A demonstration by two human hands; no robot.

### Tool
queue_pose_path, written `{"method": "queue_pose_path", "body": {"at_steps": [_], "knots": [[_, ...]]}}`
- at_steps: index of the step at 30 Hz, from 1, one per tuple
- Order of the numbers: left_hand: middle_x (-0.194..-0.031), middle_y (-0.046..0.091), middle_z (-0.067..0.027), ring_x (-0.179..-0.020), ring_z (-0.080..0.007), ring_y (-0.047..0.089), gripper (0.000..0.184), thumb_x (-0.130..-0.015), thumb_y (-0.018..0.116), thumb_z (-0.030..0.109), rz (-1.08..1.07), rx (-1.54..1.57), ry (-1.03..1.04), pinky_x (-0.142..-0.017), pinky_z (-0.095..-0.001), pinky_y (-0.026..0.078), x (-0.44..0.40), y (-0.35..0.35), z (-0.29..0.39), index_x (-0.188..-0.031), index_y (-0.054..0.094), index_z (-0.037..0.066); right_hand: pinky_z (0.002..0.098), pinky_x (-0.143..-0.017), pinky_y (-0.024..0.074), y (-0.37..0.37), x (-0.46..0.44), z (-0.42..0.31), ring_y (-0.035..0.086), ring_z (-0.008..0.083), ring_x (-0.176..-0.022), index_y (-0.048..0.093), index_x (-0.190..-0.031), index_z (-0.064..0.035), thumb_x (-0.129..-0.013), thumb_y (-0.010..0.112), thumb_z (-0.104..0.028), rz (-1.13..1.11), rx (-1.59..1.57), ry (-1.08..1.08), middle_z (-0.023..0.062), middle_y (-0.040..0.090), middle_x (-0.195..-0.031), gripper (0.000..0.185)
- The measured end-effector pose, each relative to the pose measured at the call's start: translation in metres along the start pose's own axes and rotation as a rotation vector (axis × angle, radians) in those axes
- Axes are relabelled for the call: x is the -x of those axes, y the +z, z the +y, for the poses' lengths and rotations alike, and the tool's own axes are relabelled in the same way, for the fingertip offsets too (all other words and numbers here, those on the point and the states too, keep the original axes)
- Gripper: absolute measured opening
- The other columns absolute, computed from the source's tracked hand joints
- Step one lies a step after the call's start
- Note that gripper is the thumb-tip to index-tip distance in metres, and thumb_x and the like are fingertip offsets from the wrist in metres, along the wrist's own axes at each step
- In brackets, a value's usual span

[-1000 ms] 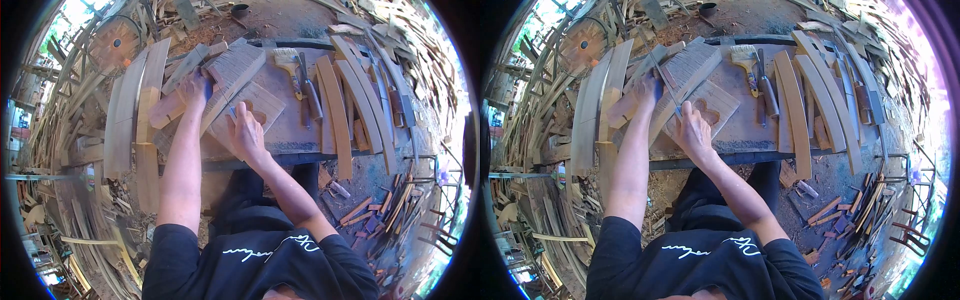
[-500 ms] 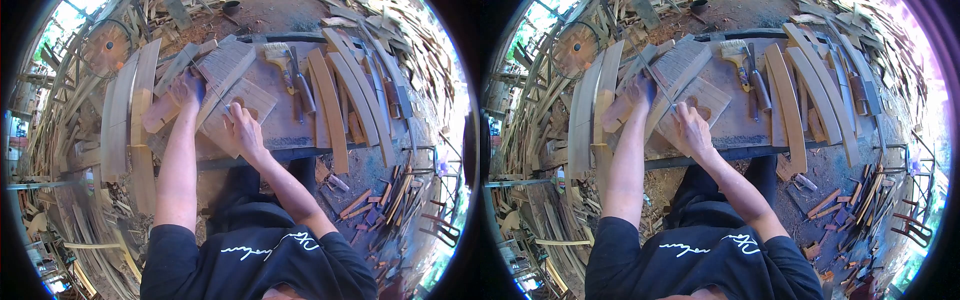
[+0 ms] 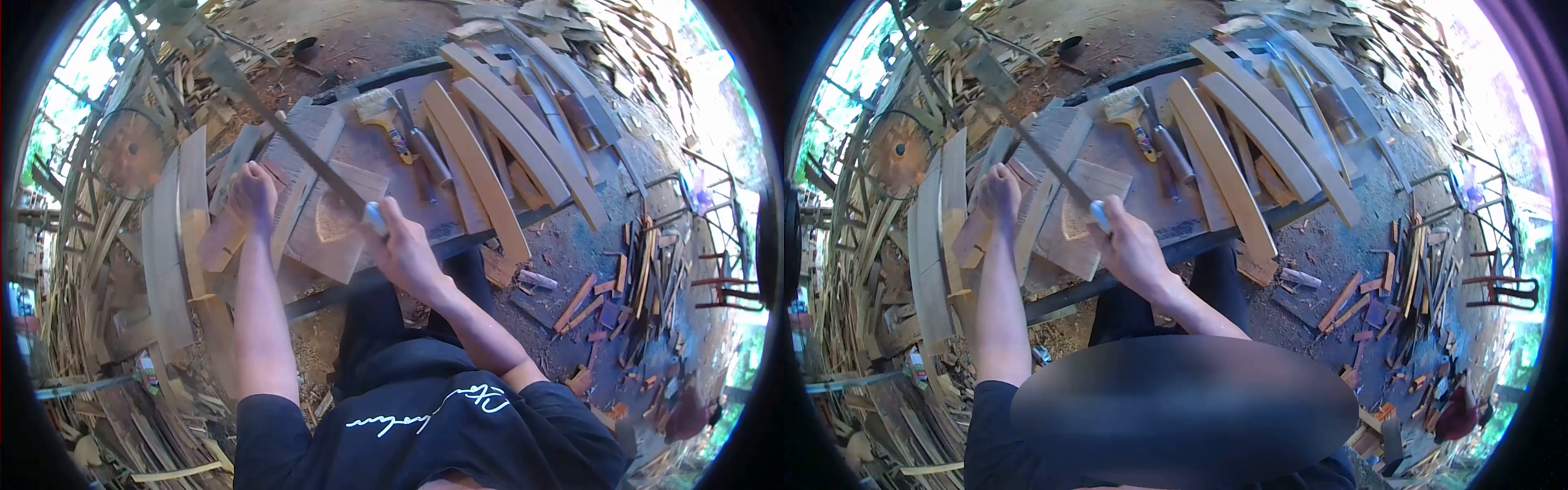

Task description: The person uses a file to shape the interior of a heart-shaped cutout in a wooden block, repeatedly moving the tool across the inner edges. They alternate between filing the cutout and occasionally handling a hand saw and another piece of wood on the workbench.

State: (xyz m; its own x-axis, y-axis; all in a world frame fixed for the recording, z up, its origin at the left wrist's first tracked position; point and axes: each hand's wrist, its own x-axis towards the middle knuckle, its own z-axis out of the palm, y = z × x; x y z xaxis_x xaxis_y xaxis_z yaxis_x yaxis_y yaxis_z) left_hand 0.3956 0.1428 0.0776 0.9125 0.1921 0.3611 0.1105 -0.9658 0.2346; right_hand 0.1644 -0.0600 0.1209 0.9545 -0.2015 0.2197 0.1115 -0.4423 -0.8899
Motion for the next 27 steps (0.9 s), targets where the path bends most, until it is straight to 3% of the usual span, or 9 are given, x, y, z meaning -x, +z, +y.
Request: {"method": "queue_pose_path", "body": {"at_steps": [2,4,5,13,16,18,22,23,27], "knots": [[-0.109,0.069,-0.0146,-0.108,-0.0337,0.063,0.046,-0.099,0.033,0.04,-0.096,0.052,0.035,-0.098,-0.0515,0.04,-0.004,0.001,-0.007,-0.105,0.069,0.012,0.0488,-0.066,0.0524,-0.008,0.016,0.024,0.068,0.0409,-0.072,0.044,-0.105,-0.0042,-0.094,0.063,-0.017,0.117,-0.038,-0.004,0.0226,0.066,-0.08,0.024],[-0.11,0.068,-0.0174,-0.106,-0.0362,0.063,0.047,-0.099,0.033,0.04,-0.055,-0.022,0.033,-0.096,-0.051,0.042,-0.003,-0.004,0.0,-0.106,0.069,0.01,0.0387,-0.053,0.0518,-0.021,0.028,0.042,0.067,0.0244,-0.057,0.046,-0.103,-0.0043,-0.096,0.064,-0.019,0.086,-0.319,0.381,0.0155,0.065,-0.073,0.024],[-0.109,0.068,-0.0186,-0.105,-0.0377,0.063,0.048,-0.1,0.033,0.041,-0.061,-0.004,0.037,-0.094,-0.0507,0.044,-0.004,-0.004,0.0,-0.106,0.068,0.009,0.0284,-0.045,0.0479,-0.021,0.03,0.058,0.06,0.0107,-0.051,0.047,-0.104,-0.005,-0.096,0.065,-0.021,0.137,-0.409,0.381,0.0079,0.061,-0.068,0.025],[-0.104,0.069,-0.018,-0.1,-0.0389,0.063,0.052,-0.1,0.034,0.048,0.003,-0.073,0.122,-0.086,-0.0521,0.044,-0.003,0.0,-0.004,-0.102,0.068,0.009,0.0274,-0.041,0.0474,-0.024,-0.002,0.104,0.059,0.0122,-0.052,0.046,-0.103,-0.0038,-0.096,0.065,-0.021,0.215,-0.589,0.43,0.005,0.057,-0.066,0.026],[-0.098,0.07,-0.0163,-0.097,-0.0377,0.064,0.051,-0.1,0.035,0.049,0.026,-0.126,0.12,-0.084,-0.0516,0.044,0.002,-0.006,0.0,-0.099,0.068,0.01,0.0317,-0.045,0.0498,-0.018,-0.021,0.12,0.063,0.0156,-0.055,0.048,-0.101,-0.0026,-0.094,0.067,-0.024,0.187,-0.535,0.408,0.0084,0.06,-0.068,0.03],[-0.093,0.069,-0.0159,-0.094,-0.0377,0.064,0.05,-0.1,0.038,0.048,0.076,-0.108,0.114,-0.083,-0.0513,0.045,0.007,-0.006,0.007,-0.095,0.068,0.009,0.0358,-0.05,0.0524,-0.015,-0.026,0.128,0.066,0.0191,-0.059,0.05,-0.1,-0.0008,-0.091,0.068,-0.028,0.253,-0.192,0.307,0.0124,0.064,-0.073,0.034],[-0.09,0.07,-0.0195,-0.09,-0.0409,0.065,0.05,-0.096,0.045,0.051,0.061,0.263,0.066,-0.078,-0.0523,0.048,0.008,0.003,0.008,-0.09,0.068,0.007,0.0357,-0.064,0.0536,-0.01,-0.02,0.137,0.066,0.0199,-0.069,0.055,-0.108,-0.0018,-0.089,0.071,-0.032,0.33,0.03,0.271,0.0119,0.067,-0.08,0.039],[-0.087,0.07,-0.0185,-0.087,-0.0398,0.065,0.047,-0.094,0.049,0.05,0.136,0.308,0.033,-0.08,-0.0522,0.047,0.012,0.005,0.012,-0.085,0.068,0.008,0.035,-0.066,0.053,-0.021,-0.021,0.108,0.065,0.0179,-0.072,0.056,-0.108,-0.0022,-0.089,0.071,-0.032,0.205,-0.143,0.479,0.0089,0.067,-0.081,0.039],[-0.09,0.07,-0.01,-0.093,-0.0329,0.064,0.04,-0.09,0.055,0.055,0.198,0.066,0.156,-0.09,-0.0517,0.04,0.018,-0.014,0.008,-0.086,0.066,0.017,0.0298,-0.045,0.0483,-0.011,-0.022,0.136,0.06,0.0149,-0.052,0.051,-0.099,-0.0031,-0.096,0.063,-0.019,0.156,-0.397,0.303,0.0063,0.06,-0.068,0.02]]}}
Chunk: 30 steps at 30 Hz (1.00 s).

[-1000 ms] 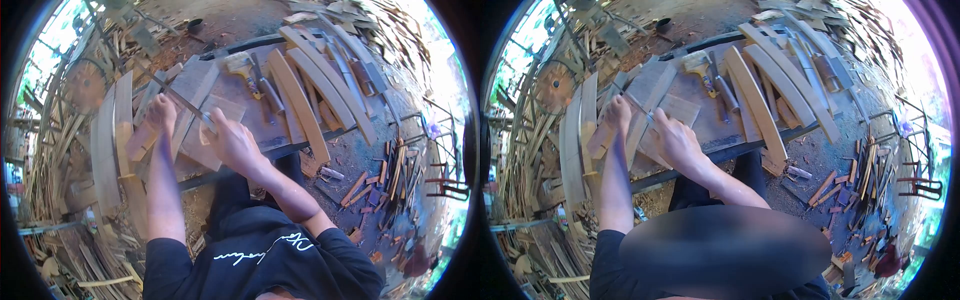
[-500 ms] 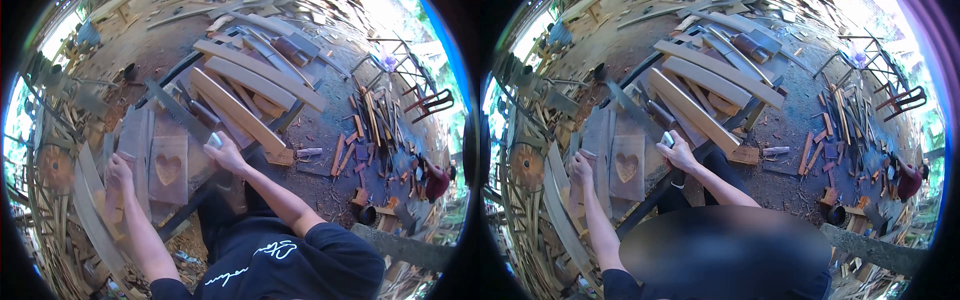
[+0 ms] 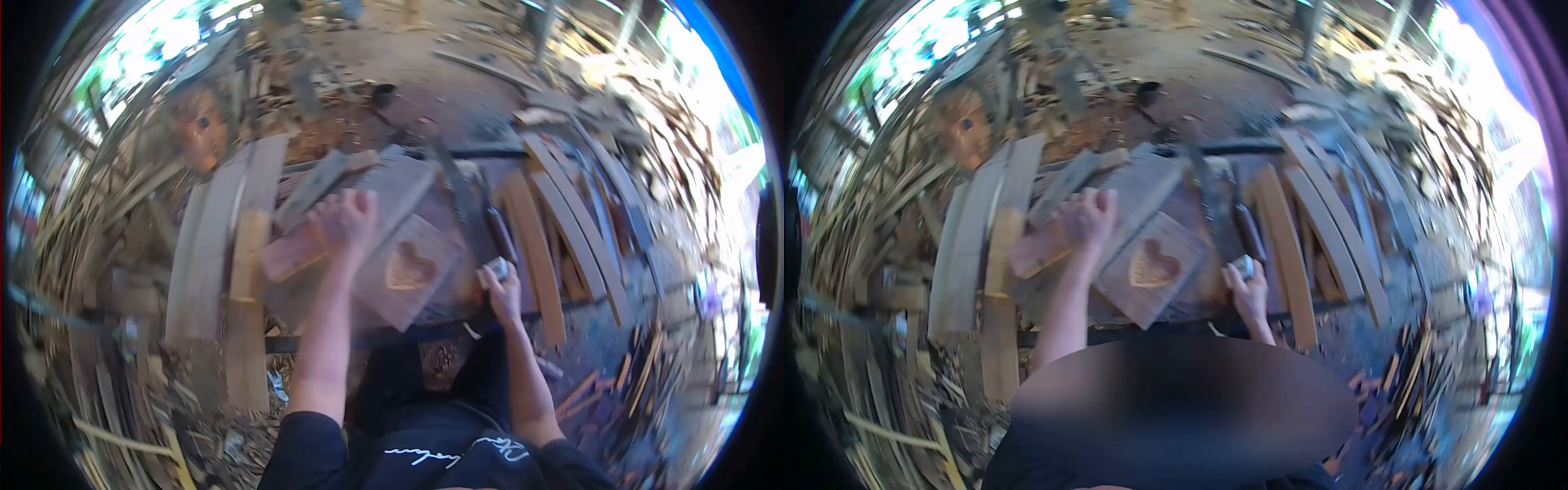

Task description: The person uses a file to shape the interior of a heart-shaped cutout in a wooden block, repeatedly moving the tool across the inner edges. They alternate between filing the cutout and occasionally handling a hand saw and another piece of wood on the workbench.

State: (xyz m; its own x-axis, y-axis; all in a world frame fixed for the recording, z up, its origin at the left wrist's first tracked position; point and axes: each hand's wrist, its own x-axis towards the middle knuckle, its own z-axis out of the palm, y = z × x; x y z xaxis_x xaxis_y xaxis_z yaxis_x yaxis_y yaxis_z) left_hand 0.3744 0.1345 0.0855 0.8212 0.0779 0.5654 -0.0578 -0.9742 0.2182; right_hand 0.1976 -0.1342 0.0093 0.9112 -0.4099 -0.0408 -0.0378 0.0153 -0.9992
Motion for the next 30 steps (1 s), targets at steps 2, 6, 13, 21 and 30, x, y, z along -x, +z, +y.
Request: {"method": "queue_pose_path", "body": {"at_steps": [2,6,13,21,30], "knots": [[-0.099,0.068,-0.0095,-0.1,-0.0307,0.061,0.045,-0.087,0.056,0.061,-0.087,0.044,0.016,-0.092,-0.05,0.038,-0.001,-0.015,0.001,-0.097,0.067,0.018,0.0288,-0.044,0.049,-0.003,0.0,0.001,0.061,0.0159,-0.052,0.049,-0.101,-0.0038,-0.097,0.061,-0.018,-0.039,-0.045,0.028,0.0071,0.061,-0.068,0.019],[-0.113,0.063,-0.0117,-0.108,-0.0292,0.056,0.065,-0.082,0.06,0.067,-0.281,0.088,0.065,-0.095,-0.046,0.035,-0.006,-0.028,-0.005,-0.123,0.059,0.017,0.0281,-0.044,0.0508,0.003,0.002,-0.005,0.061,0.0152,-0.052,0.049,-0.102,-0.0052,-0.097,0.062,-0.02,0.028,0.043,0.082,0.0081,0.062,-0.07,0.021],[-0.122,0.06,-0.0134,-0.113,-0.0298,0.053,0.083,-0.079,0.061,0.072,-0.295,0.027,0.14,-0.1,-0.0475,0.031,0.001,-0.013,-0.013,-0.138,0.049,0.016,0.0281,-0.044,0.0514,-0.001,0.002,0.004,0.062,0.0156,-0.052,0.049,-0.103,-0.0056,-0.095,0.065,-0.025,0.046,0.031,0.091,0.0088,0.063,-0.071,0.026],[-0.118,0.064,-0.013,-0.109,-0.0288,0.055,0.082,-0.081,0.054,0.076,-0.279,0.007,0.15,-0.1,-0.049,0.032,0.0,-0.016,-0.011,-0.139,0.051,0.018,0.0296,-0.045,0.0519,0.001,0.002,0.004,0.061,0.0175,-0.051,0.049,-0.1,-0.0055,-0.095,0.065,-0.025,0.05,0.029,0.093,0.0096,0.062,-0.07,0.026],[-0.108,0.067,-0.0133,-0.103,-0.0289,0.058,0.082,-0.08,0.053,0.079,-0.263,0.01,0.155,-0.092,-0.0477,0.036,-0.005,-0.021,-0.013,-0.132,0.058,0.016,0.0291,-0.044,0.0518,0.001,0.002,0.004,0.062,0.0175,-0.051,0.049,-0.1,-0.0065,-0.096,0.062,-0.023,0.039,0.014,0.071,0.0107,0.063,-0.071,0.021]]}}
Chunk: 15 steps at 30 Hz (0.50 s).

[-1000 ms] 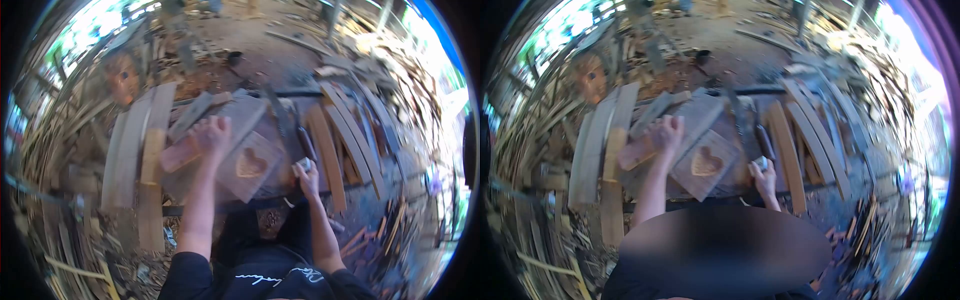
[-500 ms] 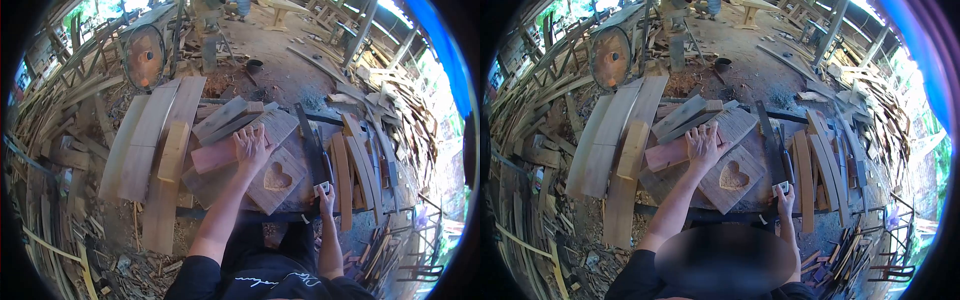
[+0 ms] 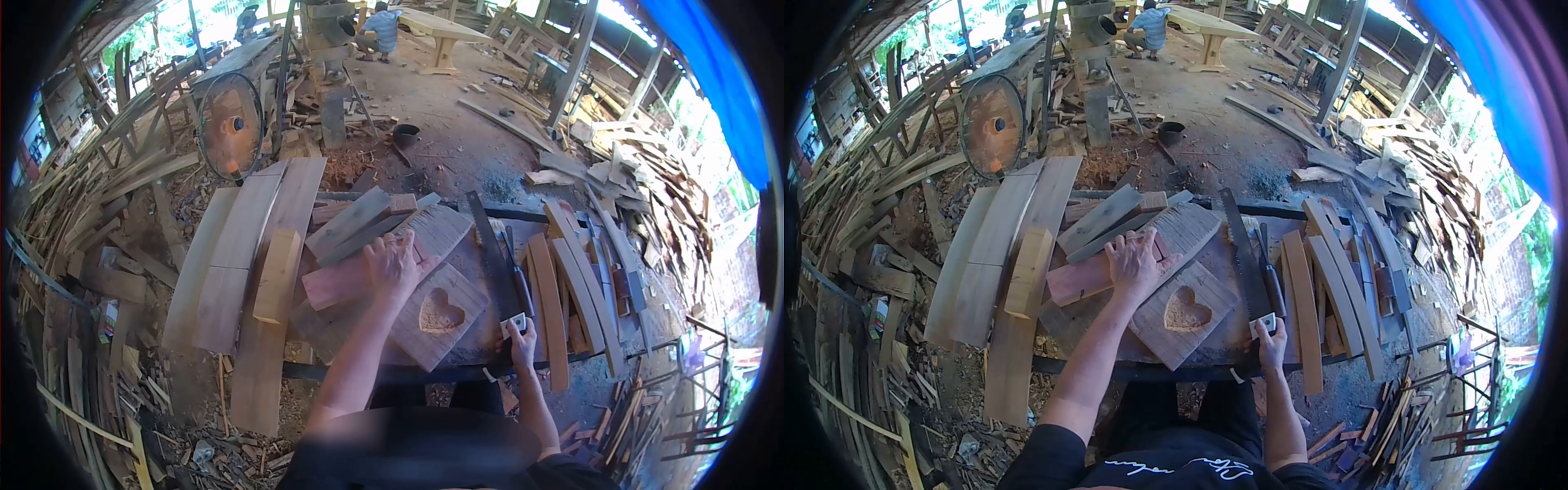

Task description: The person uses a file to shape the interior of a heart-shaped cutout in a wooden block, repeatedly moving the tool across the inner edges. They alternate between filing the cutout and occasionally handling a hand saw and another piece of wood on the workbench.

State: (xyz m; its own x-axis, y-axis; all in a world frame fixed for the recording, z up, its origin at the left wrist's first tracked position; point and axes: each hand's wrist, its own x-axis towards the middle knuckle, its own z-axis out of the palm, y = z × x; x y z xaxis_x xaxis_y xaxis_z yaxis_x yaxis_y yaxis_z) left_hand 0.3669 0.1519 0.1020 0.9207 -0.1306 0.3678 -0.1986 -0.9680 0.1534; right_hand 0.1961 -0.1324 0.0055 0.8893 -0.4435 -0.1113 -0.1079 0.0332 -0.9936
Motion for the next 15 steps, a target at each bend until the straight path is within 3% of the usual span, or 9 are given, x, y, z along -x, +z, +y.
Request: {"method": "queue_pose_path", "body": {"at_steps": [5,8,11,12,15], "knots": [[-0.104,0.067,-0.0148,-0.106,-0.0323,0.061,0.082,-0.078,0.054,0.08,-0.055,0.067,-0.02,-0.095,-0.0521,0.037,-0.011,-0.004,-0.004,-0.128,0.059,0.016,0.0289,-0.044,0.0508,-0.003,-0.001,0.001,0.062,0.0172,-0.05,0.049,-0.1,-0.005,-0.096,0.062,-0.02,-0.013,-0.048,-0.005,0.0089,0.062,-0.069,0.02],[-0.112,0.066,-0.0186,-0.115,-0.037,0.059,0.081,-0.083,0.05,0.079,-0.404,0.216,-0.14,-0.102,-0.0541,0.041,-0.023,-0.035,-0.01,-0.125,0.064,0.012,0.0294,-0.044,0.0518,-0.005,-0.002,0.004,0.062,0.0178,-0.051,0.048,-0.102,-0.0063,-0.096,0.061,-0.018,-0.036,-0.037,-0.003,0.0095,0.062,-0.072,0.019],[-0.114,0.065,-0.02,-0.114,-0.0386,0.06,0.077,-0.084,0.049,0.078,-0.35,0.227,-0.155,-0.102,-0.05,0.043,-0.031,-0.031,-0.025,-0.114,0.071,0.01,0.0289,-0.045,0.0519,-0.004,0.001,-0.003,0.062,0.0172,-0.052,0.049,-0.104,-0.0059,-0.096,0.061,-0.018,-0.061,-0.061,-0.029,0.0089,0.062,-0.072,0.019],[-0.112,0.066,-0.0204,-0.111,-0.0381,0.061,0.073,-0.09,0.045,0.073,-0.26,0.175,-0.114,-0.099,-0.0474,0.045,-0.031,-0.028,-0.027,-0.105,0.074,0.008,0.0289,-0.045,0.0519,-0.004,0.003,-0.005,0.062,0.0172,-0.052,0.049,-0.104,-0.0059,-0.096,0.061,-0.018,-0.059,-0.073,-0.019,0.0089,0.062,-0.072,0.019],[-0.108,0.068,-0.019,-0.11,-0.0359,0.062,0.067,-0.095,0.041,0.066,-0.324,0.081,-0.139,-0.095,-0.0484,0.047,-0.048,-0.024,-0.03,-0.102,0.075,0.008,0.0288,-0.045,0.0511,-0.003,0.004,-0.008,0.062,0.0162,-0.052,0.049,-0.102,-0.0047,-0.097,0.06,-0.018,-0.055,-0.068,-0.017,0.008,0.062,-0.07,0.018]]}}
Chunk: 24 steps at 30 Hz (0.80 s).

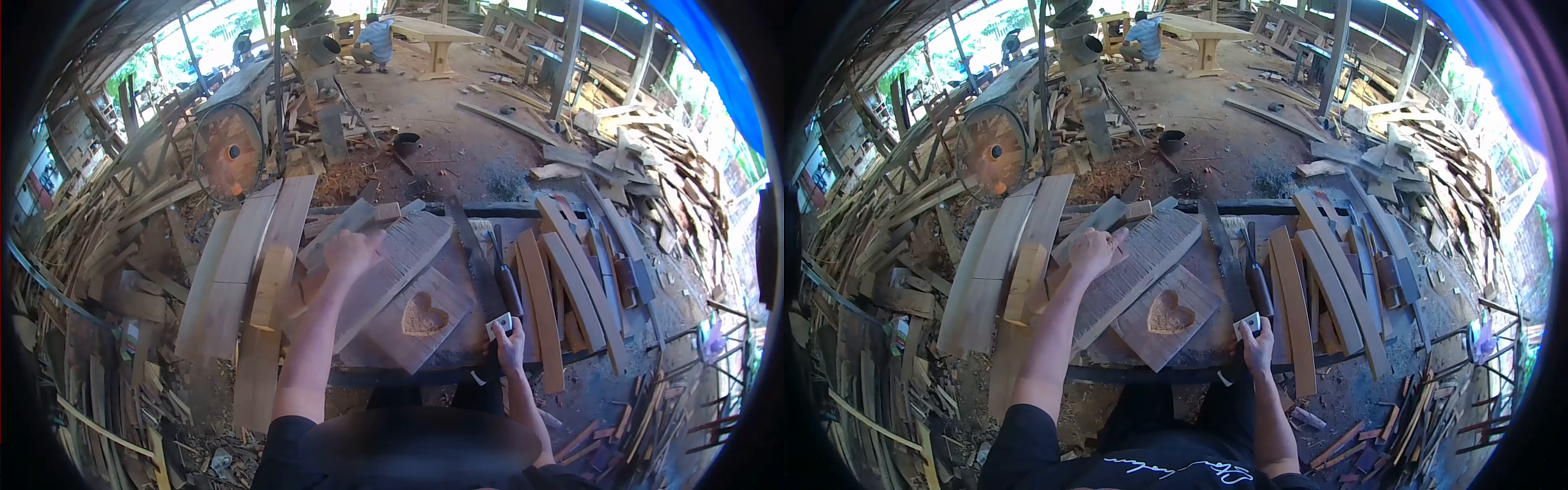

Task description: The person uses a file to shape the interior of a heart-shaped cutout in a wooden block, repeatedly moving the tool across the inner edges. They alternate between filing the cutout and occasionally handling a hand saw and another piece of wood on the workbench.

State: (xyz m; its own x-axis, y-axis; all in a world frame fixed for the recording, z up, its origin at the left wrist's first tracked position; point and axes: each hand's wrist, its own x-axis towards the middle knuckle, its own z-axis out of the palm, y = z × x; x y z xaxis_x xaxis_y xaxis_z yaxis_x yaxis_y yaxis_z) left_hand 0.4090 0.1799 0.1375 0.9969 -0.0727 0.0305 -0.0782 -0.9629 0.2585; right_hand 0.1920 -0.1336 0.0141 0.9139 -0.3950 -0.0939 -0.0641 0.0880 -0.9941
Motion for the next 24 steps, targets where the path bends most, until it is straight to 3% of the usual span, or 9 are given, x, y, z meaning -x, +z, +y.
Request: {"method": "queue_pose_path", "body": {"at_steps": [4,6,10,12,14,15,17,21,24], "knots": [[-0.105,0.069,-0.0169,-0.108,-0.034,0.063,0.062,-0.097,0.038,0.06,0.19,0.127,-0.104,-0.093,-0.0495,0.046,0.001,0.021,-0.005,-0.099,0.073,0.009,0.0296,-0.045,0.0506,-0.002,-0.001,0.002,0.062,0.0165,-0.052,0.05,-0.103,-0.0048,-0.096,0.062,-0.018,0.003,0.003,-0.002,0.0073,0.061,-0.071,0.018],[-0.106,0.07,-0.0136,-0.106,-0.0311,0.064,0.055,-0.094,0.046,0.06,0.296,0.076,0.024,-0.094,-0.048,0.045,0.012,0.027,-0.004,-0.099,0.07,0.01,0.0301,-0.045,0.0505,-0.006,-0.004,0.013,0.061,0.0164,-0.052,0.051,-0.102,-0.0049,-0.095,0.062,-0.017,-0.013,0.001,-0.008,0.0065,0.061,-0.071,0.018],[-0.108,0.069,-0.0118,-0.106,-0.0307,0.063,0.062,-0.08,0.066,0.065,0.134,0.096,0.161,-0.095,-0.0508,0.041,0.029,0.025,-0.01,-0.115,0.06,0.014,0.0299,-0.041,0.049,-0.009,-0.01,0.022,0.059,0.0159,-0.049,0.052,-0.097,-0.0055,-0.094,0.065,-0.016,0.005,0.025,-0.09,0.0055,0.059,-0.071,0.017],[-0.111,0.067,-0.015,-0.106,-0.0365,0.062,0.07,-0.076,0.068,0.067,0.3,-0.031,0.189,-0.094,-0.0532,0.04,0.033,0.033,-0.01,-0.119,0.057,0.014,0.03,-0.04,0.0486,-0.009,-0.011,0.021,0.059,0.0165,-0.047,0.051,-0.099,-0.0059,-0.094,0.064,-0.015,-0.03,-0.021,-0.091,0.0063,0.06,-0.071,0.017],[-0.111,0.066,-0.0149,-0.103,-0.0352,0.062,0.073,-0.073,0.07,0.067,0.549,-0.135,0.081,-0.089,-0.0498,0.042,0.024,0.065,-0.004,-0.119,0.057,0.012,0.0306,-0.041,0.0494,-0.035,-0.047,0.075,0.06,0.0176,-0.048,0.05,-0.099,-0.0065,-0.095,0.063,-0.015,0.011,0.112,-0.227,0.0069,0.059,-0.068,0.016],[-0.111,0.066,-0.0149,-0.103,-0.0352,0.062,0.073,-0.073,0.07,0.067,0.56,-0.129,0.048,-0.089,-0.0498,0.042,0.025,0.058,0.004,-0.119,0.057,0.012,0.0304,-0.041,0.0495,-0.025,-0.035,0.052,0.06,0.0178,-0.048,0.05,-0.099,-0.0066,-0.095,0.063,-0.016,-0.01,0.067,-0.151,0.0073,0.06,-0.068,0.016],[-0.108,0.066,-0.0125,-0.1,-0.0288,0.063,0.073,-0.072,0.074,0.063,0.238,-0.127,-0.049,-0.084,-0.0452,0.044,0.034,0.038,0.018,-0.118,0.057,0.01,0.0303,-0.041,0.0496,-0.009,-0.015,0.021,0.06,0.018,-0.048,0.05,-0.1,-0.0066,-0.096,0.063,-0.017,-0.038,0.035,-0.076,0.0078,0.06,-0.068,0.017],[-0.107,0.065,-0.0103,-0.099,-0.0235,0.062,0.064,-0.075,0.077,0.052,0.274,-0.103,-0.011,-0.08,-0.0433,0.045,0.037,0.037,0.014,-0.118,0.057,0.01,0.0306,-0.041,0.0498,-0.011,-0.014,0.022,0.06,0.019,-0.048,0.048,-0.101,-0.0066,-0.096,0.062,-0.018,-0.038,0.02,-0.067,0.0094,0.061,-0.068,0.019],[-0.111,0.064,-0.0113,-0.105,-0.0274,0.061,0.055,-0.081,0.073,0.044,0.242,-0.015,0.019,-0.086,-0.0475,0.045,0.035,0.04,0.011,-0.119,0.056,0.007,0.0304,-0.041,0.0496,-0.011,-0.016,0.023,0.06,0.0192,-0.048,0.047,-0.101,-0.0065,-0.097,0.061,-0.018,-0.053,0.013,-0.06,0.0101,0.061,-0.067,0.018]]}}
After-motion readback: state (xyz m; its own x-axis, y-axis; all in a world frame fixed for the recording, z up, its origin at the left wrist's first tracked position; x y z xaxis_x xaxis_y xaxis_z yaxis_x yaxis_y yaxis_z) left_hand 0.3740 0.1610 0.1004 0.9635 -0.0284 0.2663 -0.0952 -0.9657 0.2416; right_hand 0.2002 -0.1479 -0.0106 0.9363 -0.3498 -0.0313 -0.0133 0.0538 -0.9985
